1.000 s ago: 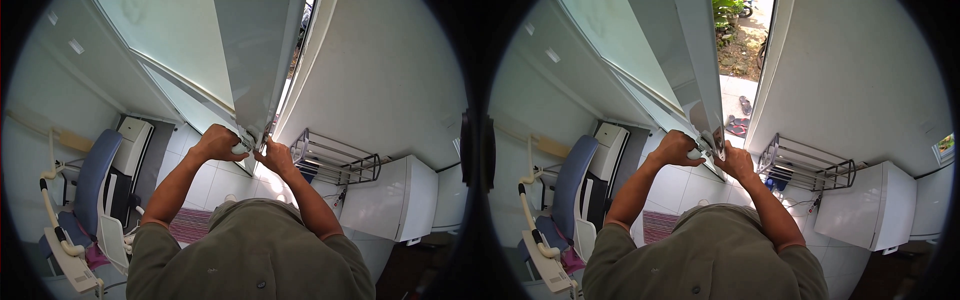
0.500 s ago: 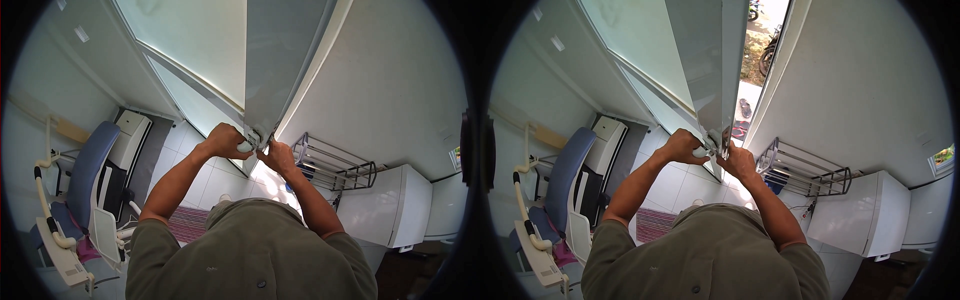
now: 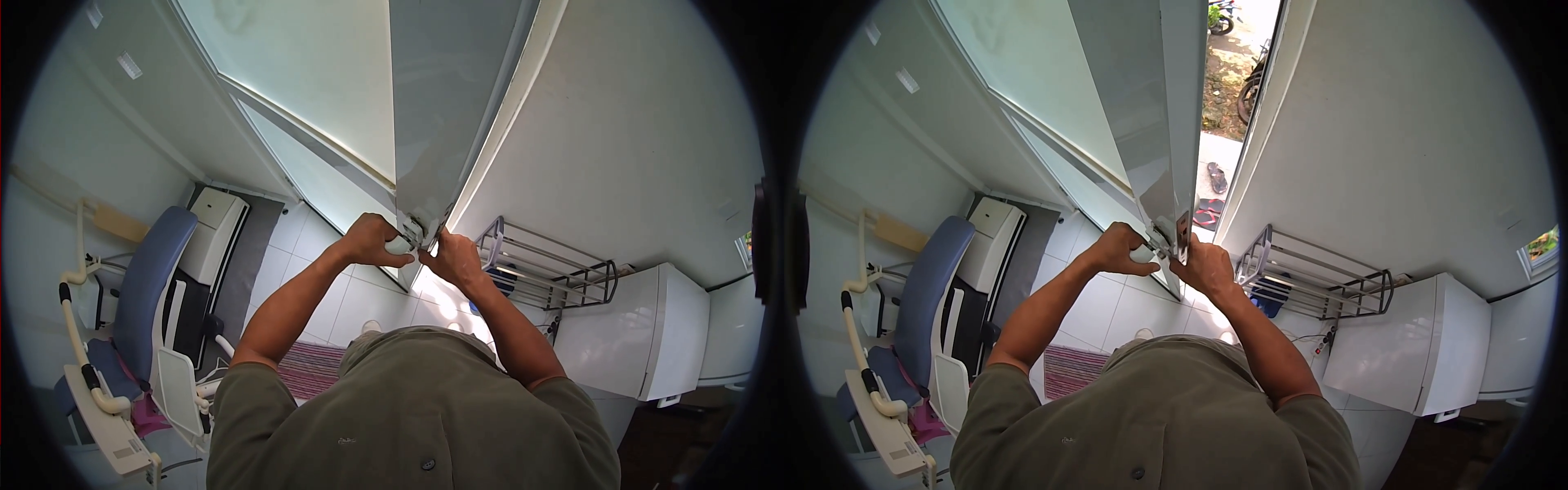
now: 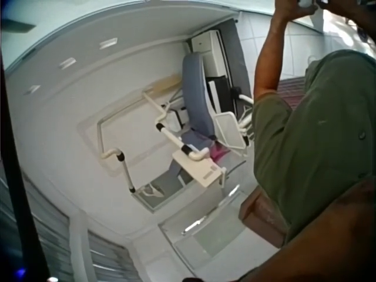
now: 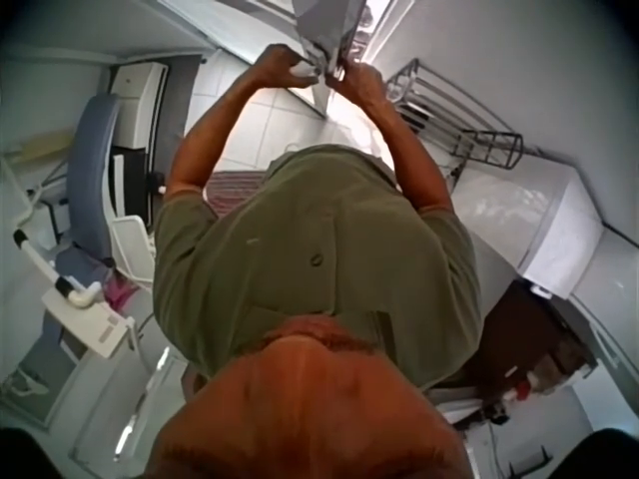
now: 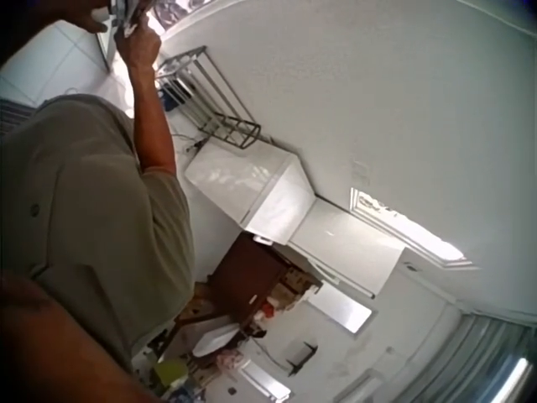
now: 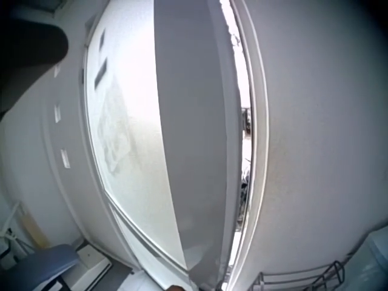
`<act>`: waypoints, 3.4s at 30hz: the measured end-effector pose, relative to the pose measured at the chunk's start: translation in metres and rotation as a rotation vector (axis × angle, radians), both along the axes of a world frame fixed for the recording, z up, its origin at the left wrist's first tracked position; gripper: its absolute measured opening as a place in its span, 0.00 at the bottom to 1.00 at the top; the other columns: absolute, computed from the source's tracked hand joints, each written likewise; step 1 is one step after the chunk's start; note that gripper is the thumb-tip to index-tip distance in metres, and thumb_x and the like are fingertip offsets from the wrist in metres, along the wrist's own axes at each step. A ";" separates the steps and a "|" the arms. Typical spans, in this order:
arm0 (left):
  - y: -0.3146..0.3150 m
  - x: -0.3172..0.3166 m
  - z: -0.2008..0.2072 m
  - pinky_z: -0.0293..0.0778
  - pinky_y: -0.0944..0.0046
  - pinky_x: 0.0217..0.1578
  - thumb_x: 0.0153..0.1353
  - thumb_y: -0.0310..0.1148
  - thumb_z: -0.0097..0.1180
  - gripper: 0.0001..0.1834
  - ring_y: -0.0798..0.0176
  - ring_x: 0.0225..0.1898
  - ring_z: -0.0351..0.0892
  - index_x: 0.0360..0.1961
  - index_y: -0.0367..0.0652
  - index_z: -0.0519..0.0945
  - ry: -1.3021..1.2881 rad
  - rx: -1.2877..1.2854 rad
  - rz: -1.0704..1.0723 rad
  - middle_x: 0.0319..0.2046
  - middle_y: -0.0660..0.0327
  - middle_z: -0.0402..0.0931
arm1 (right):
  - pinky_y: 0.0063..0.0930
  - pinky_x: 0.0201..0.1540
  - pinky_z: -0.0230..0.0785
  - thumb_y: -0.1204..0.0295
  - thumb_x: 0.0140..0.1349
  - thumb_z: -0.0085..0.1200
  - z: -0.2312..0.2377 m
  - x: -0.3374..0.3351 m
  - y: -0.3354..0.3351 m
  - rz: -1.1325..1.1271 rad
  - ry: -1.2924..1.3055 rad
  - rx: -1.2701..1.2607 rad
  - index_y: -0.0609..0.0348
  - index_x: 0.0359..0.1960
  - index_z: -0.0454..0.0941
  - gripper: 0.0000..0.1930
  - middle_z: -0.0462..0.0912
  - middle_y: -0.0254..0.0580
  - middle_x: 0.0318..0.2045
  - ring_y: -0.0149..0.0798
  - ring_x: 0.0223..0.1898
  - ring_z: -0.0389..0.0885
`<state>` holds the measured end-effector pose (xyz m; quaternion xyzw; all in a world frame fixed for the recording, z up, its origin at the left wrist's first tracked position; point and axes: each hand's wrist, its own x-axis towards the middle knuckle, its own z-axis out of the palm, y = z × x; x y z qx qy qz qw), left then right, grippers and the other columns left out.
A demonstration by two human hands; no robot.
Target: Repairing a door handle on a glass door using a screwdriver.
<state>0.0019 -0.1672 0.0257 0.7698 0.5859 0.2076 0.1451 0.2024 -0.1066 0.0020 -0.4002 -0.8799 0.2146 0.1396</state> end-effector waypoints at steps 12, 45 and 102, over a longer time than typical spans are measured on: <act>-0.004 0.000 0.031 0.61 0.66 0.19 0.41 0.48 0.63 0.21 0.58 0.11 0.61 0.10 0.40 0.75 0.292 0.077 -0.071 0.08 0.61 0.66 | 0.38 0.22 0.68 0.59 0.47 0.57 0.002 0.003 -0.003 0.003 -0.024 0.036 0.56 0.35 0.68 0.18 0.77 0.46 0.16 0.51 0.17 0.77; -0.021 -0.001 0.031 0.66 0.62 0.42 0.31 0.40 0.73 0.17 0.63 0.31 0.71 0.18 0.45 0.77 0.224 0.294 -0.021 0.24 0.65 0.74 | 0.38 0.23 0.67 0.61 0.47 0.58 -0.015 0.004 -0.001 0.030 0.039 0.012 0.51 0.55 0.63 0.31 0.77 0.47 0.18 0.51 0.18 0.76; -0.070 0.037 0.012 0.78 0.66 0.27 0.66 0.39 0.41 0.14 0.57 0.26 0.81 0.40 0.38 0.70 -1.791 -0.351 0.482 0.28 0.50 0.78 | 0.27 0.15 0.61 0.59 0.43 0.64 0.018 -0.012 -0.033 -0.134 0.638 0.187 0.60 0.29 0.71 0.20 0.72 0.35 0.14 0.34 0.11 0.67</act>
